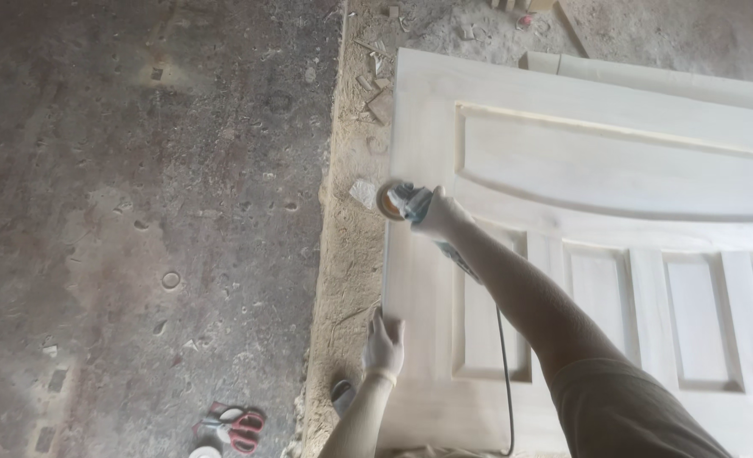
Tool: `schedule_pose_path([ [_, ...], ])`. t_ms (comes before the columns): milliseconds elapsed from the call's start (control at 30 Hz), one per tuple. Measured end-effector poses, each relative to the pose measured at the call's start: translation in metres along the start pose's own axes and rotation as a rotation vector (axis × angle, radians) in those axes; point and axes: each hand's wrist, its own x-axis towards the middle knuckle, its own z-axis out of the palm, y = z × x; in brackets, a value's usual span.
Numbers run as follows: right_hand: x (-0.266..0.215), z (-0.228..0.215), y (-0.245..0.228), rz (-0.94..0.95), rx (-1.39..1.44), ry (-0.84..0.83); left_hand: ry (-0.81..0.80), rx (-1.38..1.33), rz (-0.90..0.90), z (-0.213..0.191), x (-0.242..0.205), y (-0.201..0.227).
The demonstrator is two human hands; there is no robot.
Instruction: The person uses an electric orbital sander to smooth the surface of a wooden door. They systematically move the sander across the door's panels and frame, generating sawdust as they work.
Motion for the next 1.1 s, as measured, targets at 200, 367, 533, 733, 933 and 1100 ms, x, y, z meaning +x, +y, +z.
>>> schedule_pose_path([
  [200,0.146,-0.044,0.015,-0.015,-0.099,0.022,-0.038,0.099,-0.087,-0.006,0.003,0.01],
  [367,0.236,-0.084,0.02,-0.251,-0.458,0.027,0.029,0.113,-0.028,0.002,-0.004,-0.006],
  [533,0.271,-0.118,0.014,-0.07,-0.56,-0.056,0.044,0.104,-0.047,0.002,0.013,0.0],
  [733,0.22,-0.116,0.019,0.031,-0.199,0.036,-0.055,0.164,-0.172,-0.005,0.005,0.003],
  [933,0.114,-0.046,0.045,-0.082,0.004,-0.003,0.094,0.026,0.011,-0.007,0.004,0.006],
  [1100,-0.021,0.036,0.038,-0.257,0.276,-0.05,-0.226,0.072,-0.236,-0.014,0.018,-0.051],
])
